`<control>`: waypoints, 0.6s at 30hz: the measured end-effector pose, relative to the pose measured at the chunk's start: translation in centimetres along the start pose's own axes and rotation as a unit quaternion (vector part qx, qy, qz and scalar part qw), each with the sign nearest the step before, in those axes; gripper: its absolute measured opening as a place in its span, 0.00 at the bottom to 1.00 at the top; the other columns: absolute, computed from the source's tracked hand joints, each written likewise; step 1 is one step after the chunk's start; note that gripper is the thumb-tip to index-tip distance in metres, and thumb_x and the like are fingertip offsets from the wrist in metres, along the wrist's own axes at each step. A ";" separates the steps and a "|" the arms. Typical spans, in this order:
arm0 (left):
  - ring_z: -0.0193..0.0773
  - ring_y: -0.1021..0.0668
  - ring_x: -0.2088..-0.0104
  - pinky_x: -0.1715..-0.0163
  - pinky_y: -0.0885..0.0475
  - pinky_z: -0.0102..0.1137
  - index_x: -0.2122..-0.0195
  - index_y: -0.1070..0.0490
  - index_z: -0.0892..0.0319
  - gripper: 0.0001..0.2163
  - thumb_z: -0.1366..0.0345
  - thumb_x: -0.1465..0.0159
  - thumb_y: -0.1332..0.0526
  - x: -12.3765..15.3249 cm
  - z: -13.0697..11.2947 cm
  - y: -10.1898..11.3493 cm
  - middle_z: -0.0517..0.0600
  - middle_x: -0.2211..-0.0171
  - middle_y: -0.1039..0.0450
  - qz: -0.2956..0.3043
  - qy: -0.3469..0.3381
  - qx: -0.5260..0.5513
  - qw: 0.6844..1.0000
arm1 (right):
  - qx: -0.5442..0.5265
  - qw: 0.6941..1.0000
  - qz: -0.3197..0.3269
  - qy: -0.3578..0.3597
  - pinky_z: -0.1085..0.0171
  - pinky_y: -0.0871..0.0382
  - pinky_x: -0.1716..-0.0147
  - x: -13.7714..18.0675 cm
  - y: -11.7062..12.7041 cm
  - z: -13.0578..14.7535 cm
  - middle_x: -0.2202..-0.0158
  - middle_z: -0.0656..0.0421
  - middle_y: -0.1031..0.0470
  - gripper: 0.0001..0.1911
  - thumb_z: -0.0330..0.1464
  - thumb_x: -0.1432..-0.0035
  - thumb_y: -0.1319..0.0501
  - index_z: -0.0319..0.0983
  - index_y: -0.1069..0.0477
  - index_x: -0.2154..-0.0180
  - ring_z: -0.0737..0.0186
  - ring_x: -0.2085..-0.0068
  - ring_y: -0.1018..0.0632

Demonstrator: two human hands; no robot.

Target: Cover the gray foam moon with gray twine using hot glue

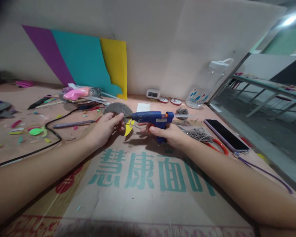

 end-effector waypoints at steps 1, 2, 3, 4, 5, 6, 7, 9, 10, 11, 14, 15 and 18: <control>0.29 0.28 0.79 0.76 0.32 0.26 0.73 0.38 0.60 0.14 0.58 0.40 0.36 0.0 0.0 0.0 0.45 0.77 0.31 0.002 0.001 0.001 1.000 | 0.010 1.000 0.012 -0.011 0.57 0.28 0.58 0.1 0.0 -0.1 0.63 0.56 0.21 0.16 0.46 0.47 0.33 0.39 0.24 0.65 0.56 0.61 0.21; 0.29 0.28 0.79 0.76 0.33 0.26 0.73 0.37 0.60 0.14 0.58 0.40 0.36 0.0 0.0 0.0 0.46 0.77 0.31 0.003 0.000 -0.002 1.000 | 0.029 0.999 0.022 -0.023 0.57 0.28 0.57 0.1 0.0 -0.1 0.63 0.56 0.21 0.17 0.47 0.48 0.33 0.39 0.24 0.67 0.55 0.60 0.22; 0.29 0.28 0.79 0.76 0.33 0.26 0.74 0.37 0.60 0.14 0.58 0.40 0.37 -0.1 0.0 0.0 0.46 0.77 0.31 0.002 -0.002 -0.010 1.000 | 0.052 0.997 0.033 -0.036 0.57 0.28 0.57 0.2 -0.1 -0.1 0.64 0.55 0.21 0.18 0.47 0.49 0.32 0.39 0.24 0.68 0.55 0.60 0.22; 0.29 0.28 0.79 0.76 0.33 0.26 0.74 0.37 0.61 0.14 0.58 0.40 0.37 -0.1 0.0 0.0 0.46 0.77 0.30 0.001 -0.003 -0.019 1.000 | 0.072 0.995 0.041 -0.048 0.57 0.28 0.57 0.3 -0.2 0.0 0.64 0.55 0.21 0.19 0.48 0.49 0.32 0.38 0.24 0.68 0.55 0.60 0.22; 0.29 0.27 0.78 0.76 0.33 0.26 0.74 0.36 0.61 0.14 0.57 0.40 0.36 -0.1 0.0 0.1 0.47 0.78 0.30 -0.003 -0.003 -0.026 1.000 | 0.079 0.994 0.051 -0.060 0.57 0.28 0.56 0.4 -0.3 0.1 0.65 0.55 0.21 0.19 0.48 0.50 0.32 0.38 0.24 0.68 0.55 0.60 0.21; 0.30 0.27 0.78 0.76 0.32 0.26 0.74 0.36 0.61 0.14 0.57 0.40 0.36 -0.1 0.1 0.1 0.47 0.77 0.30 -0.006 0.000 -0.028 1.000 | 0.074 0.992 0.065 -0.073 0.57 0.28 0.56 0.5 -0.6 0.2 0.65 0.55 0.21 0.20 0.48 0.51 0.32 0.38 0.24 0.68 0.54 0.59 0.21; 0.30 0.27 0.77 0.76 0.32 0.26 0.74 0.36 0.60 0.14 0.56 0.41 0.35 0.0 0.2 0.1 0.47 0.77 0.30 -0.007 0.003 -0.025 1.000 | 0.060 0.991 0.082 -0.088 0.56 0.27 0.55 0.7 -0.9 0.3 0.65 0.54 0.20 0.20 0.48 0.51 0.32 0.37 0.24 0.67 0.54 0.59 0.20; 0.30 0.27 0.77 0.76 0.33 0.26 0.73 0.36 0.60 0.15 0.55 0.42 0.34 0.0 0.2 0.1 0.47 0.76 0.30 -0.009 0.002 -0.014 1.000 | 0.027 0.985 0.120 -0.124 0.56 0.26 0.57 1.1 -1.7 0.3 0.63 0.52 0.19 0.21 0.48 0.50 0.32 0.37 0.24 0.65 0.54 0.61 0.19; 0.30 0.28 0.77 0.76 0.33 0.26 0.73 0.36 0.60 0.15 0.55 0.42 0.34 0.0 0.1 0.1 0.46 0.76 0.30 -0.009 -0.003 -0.015 1.000 | 0.021 0.981 0.138 -0.136 0.56 0.25 0.59 1.4 -2.0 0.4 0.61 0.52 0.19 0.22 0.49 0.50 0.32 0.37 0.24 0.64 0.54 0.62 0.19; 0.30 0.28 0.77 0.76 0.34 0.25 0.73 0.35 0.60 0.15 0.55 0.42 0.34 0.0 0.0 0.1 0.46 0.77 0.30 -0.008 -0.010 -0.022 1.000 | 0.022 0.979 0.147 -0.139 0.56 0.24 0.61 1.5 -2.2 0.5 0.60 0.51 0.19 0.22 0.49 0.50 0.33 0.37 0.24 0.63 0.55 0.65 0.18; 0.30 0.28 0.78 0.77 0.35 0.26 0.72 0.35 0.60 0.13 0.57 0.40 0.36 -0.2 -0.1 0.2 0.46 0.77 0.30 -0.009 -0.022 -0.050 0.998 | 0.049 0.993 0.086 -0.069 0.55 0.24 0.59 1.2 -1.7 1.9 0.56 0.52 0.19 0.20 0.49 0.48 0.34 0.40 0.24 0.64 0.55 0.63 0.18; 0.31 0.28 0.78 0.77 0.35 0.26 0.72 0.36 0.60 0.13 0.57 0.40 0.36 -0.2 -0.1 0.2 0.46 0.77 0.30 -0.009 -0.021 -0.057 0.998 | 0.063 0.997 0.043 -0.033 0.54 0.25 0.55 1.0 -1.3 2.6 0.55 0.52 0.19 0.18 0.49 0.46 0.35 0.41 0.24 0.64 0.54 0.60 0.18; 0.31 0.28 0.79 0.77 0.34 0.26 0.72 0.38 0.59 0.12 0.58 0.38 0.39 -0.3 0.0 0.2 0.45 0.78 0.32 0.000 -0.024 -0.070 0.997 | 0.125 0.989 -0.075 0.032 0.51 0.29 0.47 0.9 -0.2 3.7 0.54 0.54 0.20 0.17 0.49 0.42 0.38 0.43 0.23 0.61 0.52 0.52 0.20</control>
Point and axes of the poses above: each hand's wrist, its own x-axis away from the middle knuckle, its own y-axis out of the back of the hand, z = x × y, the point moved 8 cm from there along -x, towards the middle knuckle
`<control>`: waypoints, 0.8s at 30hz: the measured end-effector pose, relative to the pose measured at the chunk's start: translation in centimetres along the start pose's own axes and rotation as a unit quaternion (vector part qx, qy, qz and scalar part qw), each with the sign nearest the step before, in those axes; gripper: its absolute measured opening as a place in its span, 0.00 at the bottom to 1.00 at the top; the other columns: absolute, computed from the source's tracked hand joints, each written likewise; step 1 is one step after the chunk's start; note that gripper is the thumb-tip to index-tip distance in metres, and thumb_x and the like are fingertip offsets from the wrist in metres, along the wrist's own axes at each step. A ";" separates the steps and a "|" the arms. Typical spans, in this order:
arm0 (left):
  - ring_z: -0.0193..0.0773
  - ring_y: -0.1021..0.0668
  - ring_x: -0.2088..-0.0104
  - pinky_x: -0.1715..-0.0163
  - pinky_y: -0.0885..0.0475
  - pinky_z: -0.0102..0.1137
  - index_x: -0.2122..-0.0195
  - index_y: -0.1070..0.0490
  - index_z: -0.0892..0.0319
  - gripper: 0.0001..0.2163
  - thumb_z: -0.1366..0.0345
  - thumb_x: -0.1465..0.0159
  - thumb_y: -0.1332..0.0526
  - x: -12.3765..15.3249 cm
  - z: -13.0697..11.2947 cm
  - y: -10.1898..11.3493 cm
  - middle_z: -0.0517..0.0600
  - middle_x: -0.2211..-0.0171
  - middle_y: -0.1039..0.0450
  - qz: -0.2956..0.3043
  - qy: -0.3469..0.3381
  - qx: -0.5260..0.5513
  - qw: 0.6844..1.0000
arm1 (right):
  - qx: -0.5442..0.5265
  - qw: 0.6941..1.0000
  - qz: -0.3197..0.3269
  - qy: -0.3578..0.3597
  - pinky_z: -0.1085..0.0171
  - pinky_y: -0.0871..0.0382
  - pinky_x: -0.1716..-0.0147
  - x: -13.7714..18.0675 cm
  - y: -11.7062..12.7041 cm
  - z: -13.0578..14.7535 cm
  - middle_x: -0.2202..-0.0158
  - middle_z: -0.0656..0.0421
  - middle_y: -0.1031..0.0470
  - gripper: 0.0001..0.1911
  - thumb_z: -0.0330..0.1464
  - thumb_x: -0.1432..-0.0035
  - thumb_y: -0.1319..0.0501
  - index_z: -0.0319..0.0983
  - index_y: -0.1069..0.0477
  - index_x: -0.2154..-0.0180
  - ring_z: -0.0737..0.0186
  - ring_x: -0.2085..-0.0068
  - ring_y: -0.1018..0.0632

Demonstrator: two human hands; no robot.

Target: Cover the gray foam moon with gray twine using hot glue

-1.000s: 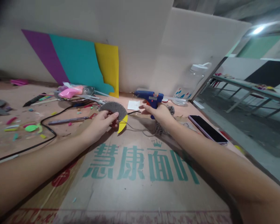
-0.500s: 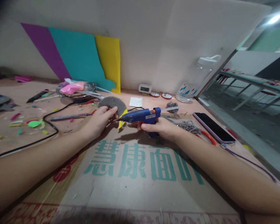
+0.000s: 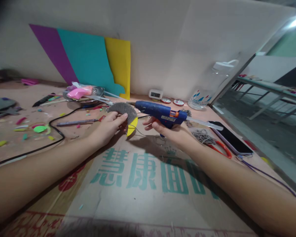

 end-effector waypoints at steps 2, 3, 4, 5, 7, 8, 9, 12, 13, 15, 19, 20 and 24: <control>0.30 0.29 0.79 0.76 0.34 0.26 0.72 0.39 0.59 0.12 0.59 0.37 0.39 0.0 0.0 -0.1 0.44 0.79 0.32 0.007 -0.006 -0.004 1.000 | 0.041 0.999 -0.034 -0.005 0.50 0.30 0.46 0.0 0.1 -0.3 0.54 0.53 0.20 0.19 0.51 0.43 0.39 0.44 0.22 0.60 0.51 0.51 0.21; 0.30 0.29 0.79 0.76 0.34 0.26 0.72 0.39 0.58 0.12 0.59 0.37 0.40 0.0 -0.1 -0.1 0.44 0.79 0.33 0.009 -0.010 -0.002 1.000 | 0.052 0.998 -0.038 -0.014 0.50 0.30 0.46 0.0 0.1 -0.6 0.53 0.53 0.20 0.21 0.52 0.44 0.38 0.43 0.22 0.59 0.50 0.50 0.21; 0.30 0.29 0.79 0.76 0.34 0.26 0.72 0.39 0.58 0.12 0.59 0.37 0.40 0.0 -0.1 -0.1 0.44 0.79 0.33 0.011 -0.012 0.001 1.000 | 0.057 0.998 -0.033 -0.025 0.50 0.29 0.46 0.0 -0.1 -1.1 0.53 0.54 0.20 0.22 0.53 0.45 0.38 0.43 0.22 0.59 0.49 0.50 0.22; 0.30 0.29 0.79 0.76 0.34 0.26 0.73 0.39 0.58 0.12 0.59 0.37 0.39 0.1 -0.2 -0.2 0.44 0.79 0.33 0.011 -0.013 0.006 1.000 | 0.055 0.998 -0.022 -0.035 0.51 0.29 0.46 -0.1 -0.2 -1.6 0.53 0.54 0.20 0.24 0.54 0.46 0.38 0.43 0.21 0.59 0.49 0.50 0.22; 0.30 0.29 0.79 0.77 0.35 0.25 0.73 0.40 0.58 0.13 0.58 0.38 0.38 0.1 -0.2 -0.2 0.43 0.80 0.33 0.010 -0.007 0.015 1.000 | 0.050 0.997 0.013 -0.054 0.53 0.28 0.47 -0.1 -0.6 -2.5 0.54 0.55 0.19 0.24 0.54 0.48 0.37 0.44 0.20 0.59 0.48 0.50 0.21; 0.30 0.29 0.80 0.77 0.35 0.25 0.73 0.40 0.58 0.14 0.58 0.38 0.38 0.2 -0.2 -0.2 0.43 0.80 0.33 0.008 -0.002 0.021 1.000 | 0.050 0.996 0.036 -0.061 0.53 0.28 0.47 -0.1 -0.8 -2.9 0.54 0.56 0.19 0.23 0.54 0.48 0.36 0.44 0.20 0.59 0.48 0.50 0.21; 0.30 0.29 0.80 0.77 0.35 0.25 0.74 0.40 0.58 0.14 0.58 0.39 0.37 0.2 -0.2 -0.2 0.43 0.80 0.33 0.005 0.003 0.025 1.000 | 0.048 0.995 0.061 -0.065 0.54 0.28 0.47 0.0 -1.0 -3.2 0.55 0.56 0.19 0.23 0.53 0.49 0.35 0.44 0.20 0.60 0.48 0.51 0.21; 0.30 0.28 0.78 0.76 0.35 0.25 0.74 0.39 0.58 0.14 0.57 0.39 0.37 0.2 -0.3 -0.2 0.44 0.80 0.32 -0.004 0.007 0.023 1.000 | 0.009 0.986 0.144 -0.084 0.53 0.27 0.49 0.6 -1.8 -3.4 0.59 0.53 0.18 0.27 0.55 0.49 0.36 0.39 0.21 0.60 0.50 0.55 0.19; 0.30 0.28 0.78 0.76 0.35 0.25 0.74 0.39 0.58 0.14 0.57 0.39 0.37 0.2 -0.4 -0.2 0.44 0.80 0.32 -0.007 0.005 0.018 1.000 | -0.014 0.982 0.166 -0.090 0.53 0.26 0.52 0.8 -2.0 -3.3 0.62 0.52 0.18 0.29 0.56 0.49 0.37 0.38 0.21 0.60 0.51 0.57 0.18; 0.30 0.29 0.79 0.77 0.35 0.25 0.73 0.38 0.59 0.13 0.57 0.39 0.38 0.1 -0.3 -0.2 0.44 0.80 0.31 -0.008 0.002 0.007 1.000 | -0.051 0.974 0.200 -0.099 0.54 0.24 0.58 1.5 -2.6 -2.9 0.66 0.52 0.18 0.32 0.57 0.49 0.38 0.36 0.23 0.59 0.53 0.63 0.18; 0.30 0.29 0.79 0.77 0.36 0.25 0.73 0.38 0.58 0.14 0.56 0.40 0.37 -0.1 0.0 0.0 0.43 0.79 0.32 -0.008 -0.008 0.000 1.000 | -0.007 0.989 0.135 -0.065 0.53 0.24 0.56 1.7 -2.3 -1.5 0.62 0.54 0.19 0.24 0.53 0.46 0.38 0.41 0.24 0.58 0.53 0.61 0.18; 0.30 0.30 0.79 0.77 0.36 0.26 0.73 0.38 0.58 0.14 0.55 0.40 0.37 -0.2 0.0 0.0 0.43 0.79 0.32 -0.005 -0.011 0.003 1.000 | 0.026 0.996 0.069 -0.047 0.52 0.25 0.53 1.5 -1.5 -1.1 0.61 0.54 0.19 0.21 0.51 0.45 0.38 0.43 0.24 0.59 0.52 0.58 0.19; 0.31 0.29 0.78 0.76 0.36 0.27 0.71 0.38 0.58 0.14 0.55 0.40 0.37 -0.1 0.0 -0.1 0.44 0.79 0.32 0.005 -0.013 0.004 1.000 | 0.128 0.981 -0.146 0.010 0.52 0.29 0.47 1.1 1.4 0.3 0.56 0.56 0.20 0.13 0.46 0.40 0.40 0.46 0.24 0.61 0.51 0.49 0.23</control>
Point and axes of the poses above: each hand's wrist, its own x-axis away from the middle knuckle, its own y-axis out of the back of the hand, z = x × y, the point moved 8 cm from there along -x, towards the middle knuckle
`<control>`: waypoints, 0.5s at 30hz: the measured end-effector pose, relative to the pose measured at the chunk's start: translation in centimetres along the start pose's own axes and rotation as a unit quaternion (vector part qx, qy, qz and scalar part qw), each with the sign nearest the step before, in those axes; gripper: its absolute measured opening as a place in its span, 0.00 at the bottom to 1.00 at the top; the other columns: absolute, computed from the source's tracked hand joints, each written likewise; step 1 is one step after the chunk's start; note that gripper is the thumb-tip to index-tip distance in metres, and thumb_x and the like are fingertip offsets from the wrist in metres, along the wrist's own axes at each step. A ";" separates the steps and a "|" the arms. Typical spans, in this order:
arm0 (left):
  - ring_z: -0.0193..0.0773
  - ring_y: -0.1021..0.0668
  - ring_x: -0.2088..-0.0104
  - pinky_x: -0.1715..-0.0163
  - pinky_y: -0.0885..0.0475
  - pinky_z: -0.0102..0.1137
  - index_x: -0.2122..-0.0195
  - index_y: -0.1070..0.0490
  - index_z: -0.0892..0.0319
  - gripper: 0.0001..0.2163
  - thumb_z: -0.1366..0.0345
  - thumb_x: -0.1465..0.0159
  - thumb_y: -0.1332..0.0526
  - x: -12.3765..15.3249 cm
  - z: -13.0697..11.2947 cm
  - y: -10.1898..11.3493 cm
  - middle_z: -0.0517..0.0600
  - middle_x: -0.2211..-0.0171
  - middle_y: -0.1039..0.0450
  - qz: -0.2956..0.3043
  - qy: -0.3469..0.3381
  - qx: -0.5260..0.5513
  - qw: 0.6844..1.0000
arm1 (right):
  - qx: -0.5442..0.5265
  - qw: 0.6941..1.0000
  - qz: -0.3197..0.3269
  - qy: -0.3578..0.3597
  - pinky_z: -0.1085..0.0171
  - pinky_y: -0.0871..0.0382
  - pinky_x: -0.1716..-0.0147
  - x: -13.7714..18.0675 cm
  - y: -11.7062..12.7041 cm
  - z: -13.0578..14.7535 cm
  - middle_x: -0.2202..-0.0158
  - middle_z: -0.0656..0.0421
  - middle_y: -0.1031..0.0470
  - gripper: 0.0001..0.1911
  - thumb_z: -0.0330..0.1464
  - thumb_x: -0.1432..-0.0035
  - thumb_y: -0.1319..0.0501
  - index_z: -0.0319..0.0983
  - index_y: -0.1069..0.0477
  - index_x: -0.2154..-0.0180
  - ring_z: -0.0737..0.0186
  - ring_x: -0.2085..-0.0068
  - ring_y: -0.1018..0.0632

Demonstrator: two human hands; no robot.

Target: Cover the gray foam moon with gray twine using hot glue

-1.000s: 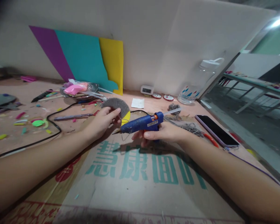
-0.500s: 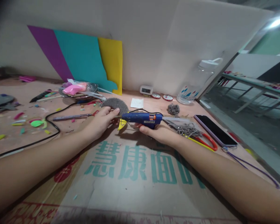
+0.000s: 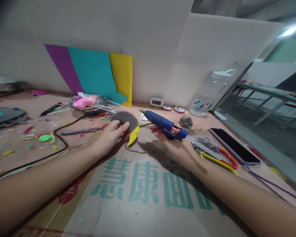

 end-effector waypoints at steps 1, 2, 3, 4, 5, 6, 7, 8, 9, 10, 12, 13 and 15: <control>0.31 0.28 0.78 0.75 0.36 0.27 0.71 0.37 0.58 0.14 0.55 0.40 0.37 0.0 0.0 0.1 0.44 0.79 0.31 -0.006 0.003 -0.005 1.000 | 0.017 1.000 -0.007 -0.001 0.52 0.28 0.48 -0.2 0.1 -0.2 0.56 0.57 0.20 0.13 0.45 0.39 0.41 0.46 0.24 0.62 0.51 0.50 0.23; 0.32 0.28 0.78 0.75 0.35 0.27 0.72 0.37 0.59 0.14 0.54 0.41 0.37 0.0 0.0 0.2 0.45 0.79 0.31 -0.013 0.006 -0.012 1.000 | 0.038 0.999 -0.001 -0.010 0.52 0.27 0.51 -0.4 0.0 -0.7 0.58 0.57 0.20 0.13 0.45 0.39 0.42 0.46 0.24 0.62 0.52 0.53 0.22; 0.32 0.28 0.78 0.75 0.35 0.28 0.72 0.36 0.59 0.14 0.54 0.41 0.36 0.0 0.0 0.3 0.45 0.79 0.31 -0.018 0.007 -0.020 1.000 | 0.061 0.998 0.009 -0.023 0.53 0.26 0.54 -0.5 0.0 -1.2 0.60 0.57 0.20 0.13 0.45 0.39 0.42 0.45 0.24 0.64 0.52 0.56 0.21; 0.33 0.28 0.77 0.74 0.35 0.28 0.72 0.35 0.59 0.14 0.54 0.42 0.36 0.0 0.0 0.5 0.46 0.79 0.30 -0.022 0.006 -0.029 0.999 | 0.082 0.996 0.024 -0.037 0.53 0.25 0.57 -0.6 -0.2 -1.8 0.63 0.57 0.20 0.14 0.45 0.40 0.42 0.44 0.24 0.66 0.52 0.59 0.20; 0.33 0.27 0.77 0.74 0.35 0.28 0.73 0.35 0.59 0.14 0.53 0.42 0.36 -0.1 0.0 0.5 0.46 0.78 0.29 -0.023 0.002 -0.038 0.999 | 0.099 0.993 0.036 -0.047 0.54 0.25 0.59 -0.6 -0.3 -2.4 0.65 0.57 0.20 0.15 0.46 0.40 0.42 0.44 0.24 0.67 0.52 0.62 0.20; 0.33 0.27 0.77 0.74 0.34 0.28 0.73 0.34 0.60 0.14 0.54 0.42 0.37 -0.1 0.0 0.5 0.47 0.78 0.29 -0.020 -0.005 -0.046 0.999 | 0.109 0.992 0.044 -0.053 0.54 0.25 0.60 -0.5 -0.5 -2.7 0.66 0.56 0.20 0.16 0.47 0.41 0.42 0.44 0.24 0.68 0.51 0.63 0.20; 0.33 0.27 0.76 0.73 0.34 0.28 0.73 0.33 0.60 0.14 0.54 0.42 0.37 -0.2 -0.1 0.5 0.47 0.78 0.28 -0.017 -0.010 -0.054 0.998 | 0.112 0.991 0.050 -0.054 0.53 0.25 0.61 -0.3 -0.6 -2.9 0.67 0.56 0.20 0.16 0.48 0.42 0.42 0.43 0.24 0.69 0.51 0.64 0.20; 0.34 0.27 0.76 0.73 0.34 0.28 0.73 0.33 0.60 0.14 0.54 0.41 0.37 -0.3 -0.1 0.5 0.48 0.77 0.28 -0.015 -0.015 -0.061 0.998 | 0.108 0.991 0.057 -0.051 0.53 0.25 0.62 -0.2 -0.8 -3.0 0.67 0.55 0.20 0.17 0.49 0.43 0.41 0.43 0.24 0.69 0.50 0.64 0.20; 0.34 0.27 0.76 0.73 0.34 0.28 0.73 0.32 0.60 0.13 0.55 0.41 0.37 -0.3 -0.1 0.5 0.48 0.77 0.28 -0.014 -0.018 -0.065 0.998 | 0.101 0.992 0.064 -0.048 0.53 0.25 0.62 0.0 -1.0 -2.9 0.67 0.55 0.20 0.17 0.49 0.43 0.41 0.44 0.23 0.68 0.50 0.63 0.20; 0.34 0.26 0.76 0.74 0.34 0.28 0.74 0.32 0.60 0.13 0.55 0.41 0.38 -0.3 -0.1 0.6 0.48 0.77 0.28 -0.015 -0.017 -0.067 0.997 | 0.092 0.992 0.072 -0.044 0.54 0.24 0.62 0.1 -1.3 -2.8 0.66 0.55 0.19 0.18 0.49 0.44 0.41 0.44 0.23 0.67 0.50 0.63 0.20; 0.33 0.27 0.77 0.74 0.34 0.28 0.74 0.33 0.60 0.14 0.55 0.41 0.37 -0.3 0.0 0.6 0.48 0.78 0.28 -0.018 -0.010 -0.060 0.998 | 0.081 0.992 0.088 -0.045 0.55 0.24 0.63 0.3 -1.7 -2.5 0.66 0.55 0.19 0.17 0.49 0.45 0.40 0.44 0.22 0.66 0.50 0.63 0.19; 0.33 0.27 0.77 0.75 0.34 0.28 0.74 0.33 0.60 0.14 0.55 0.41 0.37 -0.3 0.1 0.6 0.48 0.78 0.28 -0.020 -0.006 -0.051 0.998 | 0.083 0.991 0.093 -0.050 0.56 0.24 0.64 0.3 -1.8 -2.5 0.67 0.56 0.19 0.16 0.48 0.46 0.40 0.44 0.22 0.67 0.51 0.64 0.19; 0.33 0.27 0.77 0.75 0.34 0.28 0.74 0.33 0.60 0.14 0.55 0.41 0.36 -0.3 0.1 0.6 0.48 0.78 0.28 -0.021 -0.002 -0.031 0.999 | 0.098 0.989 0.095 -0.064 0.57 0.24 0.67 0.3 -1.8 -2.6 0.71 0.56 0.19 0.16 0.47 0.47 0.40 0.43 0.23 0.71 0.52 0.67 0.19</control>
Point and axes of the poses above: each hand's wrist, its own x-axis away from the middle knuckle, its own y-axis out of the back of the hand, z = x × y, the point moved 8 cm from there along -x, towards the middle knuckle
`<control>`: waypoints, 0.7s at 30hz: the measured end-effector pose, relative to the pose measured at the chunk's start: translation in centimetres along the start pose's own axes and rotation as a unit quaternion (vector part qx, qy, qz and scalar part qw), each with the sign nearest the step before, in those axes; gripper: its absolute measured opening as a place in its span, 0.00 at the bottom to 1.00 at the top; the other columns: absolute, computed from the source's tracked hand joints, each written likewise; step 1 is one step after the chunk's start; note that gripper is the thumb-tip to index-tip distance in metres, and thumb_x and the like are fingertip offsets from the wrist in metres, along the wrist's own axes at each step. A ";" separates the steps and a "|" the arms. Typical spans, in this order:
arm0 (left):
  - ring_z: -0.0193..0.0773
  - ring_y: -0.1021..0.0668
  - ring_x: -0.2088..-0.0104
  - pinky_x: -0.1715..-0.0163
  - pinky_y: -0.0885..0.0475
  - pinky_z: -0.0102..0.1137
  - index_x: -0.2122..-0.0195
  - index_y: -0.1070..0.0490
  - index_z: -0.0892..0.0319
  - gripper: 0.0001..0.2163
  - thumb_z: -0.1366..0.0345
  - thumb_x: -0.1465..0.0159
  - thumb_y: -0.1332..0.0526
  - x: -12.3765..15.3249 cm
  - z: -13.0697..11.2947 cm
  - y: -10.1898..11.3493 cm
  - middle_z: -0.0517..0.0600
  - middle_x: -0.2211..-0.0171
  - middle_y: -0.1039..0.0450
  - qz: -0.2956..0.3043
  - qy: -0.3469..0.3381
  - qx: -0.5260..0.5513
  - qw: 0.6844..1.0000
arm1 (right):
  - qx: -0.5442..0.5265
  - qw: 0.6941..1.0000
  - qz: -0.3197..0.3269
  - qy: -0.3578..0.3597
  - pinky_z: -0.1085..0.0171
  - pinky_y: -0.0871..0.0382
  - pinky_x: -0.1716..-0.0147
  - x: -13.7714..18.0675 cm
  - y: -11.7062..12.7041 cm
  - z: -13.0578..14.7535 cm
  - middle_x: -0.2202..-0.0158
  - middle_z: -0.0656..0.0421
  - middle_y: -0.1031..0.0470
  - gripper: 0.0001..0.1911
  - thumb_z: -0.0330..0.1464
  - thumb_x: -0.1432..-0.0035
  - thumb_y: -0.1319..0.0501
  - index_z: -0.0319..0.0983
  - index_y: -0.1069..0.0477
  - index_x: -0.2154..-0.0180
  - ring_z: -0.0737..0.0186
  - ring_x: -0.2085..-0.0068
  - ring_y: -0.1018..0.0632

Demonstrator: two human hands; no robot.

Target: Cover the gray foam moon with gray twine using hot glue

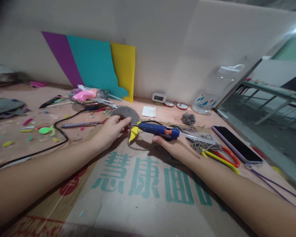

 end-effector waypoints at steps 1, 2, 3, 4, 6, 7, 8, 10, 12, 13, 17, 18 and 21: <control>0.32 0.27 0.77 0.75 0.34 0.28 0.74 0.34 0.60 0.14 0.55 0.41 0.36 0.0 0.0 0.0 0.48 0.78 0.28 0.001 0.000 0.007 1.000 | 0.006 1.000 -0.001 -0.007 0.58 0.24 0.69 0.0 0.0 0.0 0.73 0.57 0.20 0.15 0.47 0.48 0.39 0.43 0.25 0.73 0.53 0.69 0.20; 0.32 0.27 0.77 0.75 0.34 0.27 0.74 0.34 0.60 0.14 0.55 0.41 0.36 0.0 0.0 -0.1 0.48 0.78 0.28 0.003 0.000 0.011 1.000 | 0.010 1.000 -0.004 -0.011 0.59 0.25 0.70 -0.1 0.1 0.0 0.74 0.57 0.21 0.15 0.47 0.48 0.39 0.43 0.26 0.75 0.54 0.70 0.20; 0.32 0.27 0.77 0.74 0.34 0.28 0.74 0.34 0.60 0.14 0.55 0.41 0.37 0.0 -0.1 -0.1 0.48 0.78 0.29 0.006 -0.001 0.011 1.000 | 0.009 1.000 -0.005 -0.013 0.60 0.25 0.71 -0.1 0.1 0.0 0.75 0.57 0.21 0.15 0.47 0.49 0.39 0.43 0.27 0.76 0.54 0.71 0.20; 0.32 0.28 0.77 0.74 0.34 0.28 0.74 0.34 0.60 0.14 0.55 0.40 0.37 0.0 -0.1 -0.1 0.48 0.78 0.29 0.008 -0.002 0.008 1.000 | 0.007 1.000 -0.008 -0.014 0.60 0.25 0.71 -0.1 0.1 0.0 0.76 0.58 0.22 0.14 0.46 0.49 0.39 0.43 0.28 0.76 0.54 0.71 0.21; 0.32 0.28 0.77 0.74 0.34 0.28 0.73 0.34 0.60 0.13 0.56 0.40 0.37 0.1 -0.4 -0.2 0.48 0.78 0.29 0.011 -0.004 0.007 1.000 | 0.006 1.000 -0.004 -0.017 0.59 0.25 0.70 -0.2 -0.1 0.0 0.74 0.57 0.21 0.15 0.47 0.49 0.39 0.43 0.27 0.76 0.53 0.70 0.20; 0.32 0.28 0.77 0.74 0.34 0.28 0.74 0.34 0.60 0.13 0.56 0.40 0.37 0.2 -0.5 -0.2 0.48 0.78 0.29 0.008 -0.003 0.008 1.000 | 0.006 1.000 0.000 -0.016 0.59 0.24 0.69 -0.2 -0.2 0.0 0.73 0.56 0.20 0.15 0.47 0.49 0.39 0.43 0.26 0.74 0.52 0.69 0.20; 0.32 0.28 0.77 0.74 0.34 0.28 0.74 0.35 0.60 0.13 0.57 0.40 0.37 0.2 -0.6 -0.2 0.47 0.78 0.30 0.003 0.000 0.010 1.000 | 0.005 1.000 0.002 -0.012 0.58 0.24 0.67 -0.2 -0.2 0.1 0.70 0.55 0.20 0.15 0.48 0.49 0.39 0.43 0.25 0.73 0.51 0.67 0.20; 0.32 0.28 0.77 0.74 0.35 0.28 0.74 0.35 0.60 0.12 0.58 0.40 0.37 0.3 -0.7 -0.1 0.47 0.79 0.30 -0.003 0.006 0.010 1.000 | 0.005 1.000 0.005 0.002 0.58 0.24 0.65 -0.3 -0.3 0.3 0.68 0.55 0.19 0.15 0.47 0.47 0.39 0.43 0.24 0.72 0.52 0.65 0.20; 0.33 0.28 0.77 0.74 0.35 0.29 0.74 0.35 0.60 0.11 0.59 0.39 0.38 0.3 -0.7 -0.1 0.47 0.79 0.30 -0.002 0.003 0.000 1.000 | 0.014 1.000 0.002 0.008 0.60 0.25 0.67 -0.3 -0.3 0.4 0.71 0.56 0.20 0.15 0.46 0.47 0.40 0.43 0.26 0.75 0.54 0.68 0.20; 0.33 0.28 0.77 0.73 0.35 0.29 0.74 0.35 0.60 0.11 0.59 0.39 0.39 0.3 -0.8 -0.1 0.47 0.79 0.30 0.000 -0.002 -0.009 1.000 | 0.023 1.000 0.000 0.006 0.62 0.26 0.70 -0.3 -0.2 0.4 0.75 0.57 0.21 0.15 0.45 0.47 0.40 0.43 0.27 0.77 0.56 0.71 0.21; 0.33 0.28 0.77 0.72 0.35 0.30 0.75 0.35 0.59 0.12 0.58 0.39 0.41 0.2 -0.8 -0.1 0.47 0.79 0.30 0.003 -0.015 -0.046 0.999 | 0.048 0.999 -0.019 -0.003 0.64 0.28 0.74 -0.3 0.0 0.6 0.80 0.59 0.25 0.18 0.46 0.49 0.38 0.42 0.33 0.82 0.59 0.76 0.24; 0.33 0.28 0.77 0.72 0.35 0.30 0.75 0.35 0.59 0.12 0.58 0.39 0.41 0.2 -0.8 -0.1 0.47 0.79 0.30 0.004 -0.015 -0.051 0.999 | 0.048 0.999 -0.025 -0.004 0.63 0.28 0.74 -0.3 0.0 0.7 0.79 0.59 0.25 0.18 0.46 0.50 0.38 0.42 0.33 0.82 0.59 0.76 0.24; 0.34 0.28 0.76 0.72 0.35 0.30 0.75 0.35 0.59 0.12 0.57 0.39 0.41 0.2 -0.8 -0.1 0.48 0.78 0.29 0.004 -0.015 -0.059 0.998 | 0.040 0.999 -0.034 0.005 0.62 0.27 0.73 -0.3 0.1 1.0 0.77 0.58 0.22 0.15 0.45 0.52 0.37 0.41 0.28 0.78 0.55 0.73 0.22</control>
Point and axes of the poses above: each hand's wrist, its own x-axis away from the middle knuckle, its own y-axis out of the back of the hand, z = x × y, the point moved 8 cm from there along -x, towards the middle knuckle
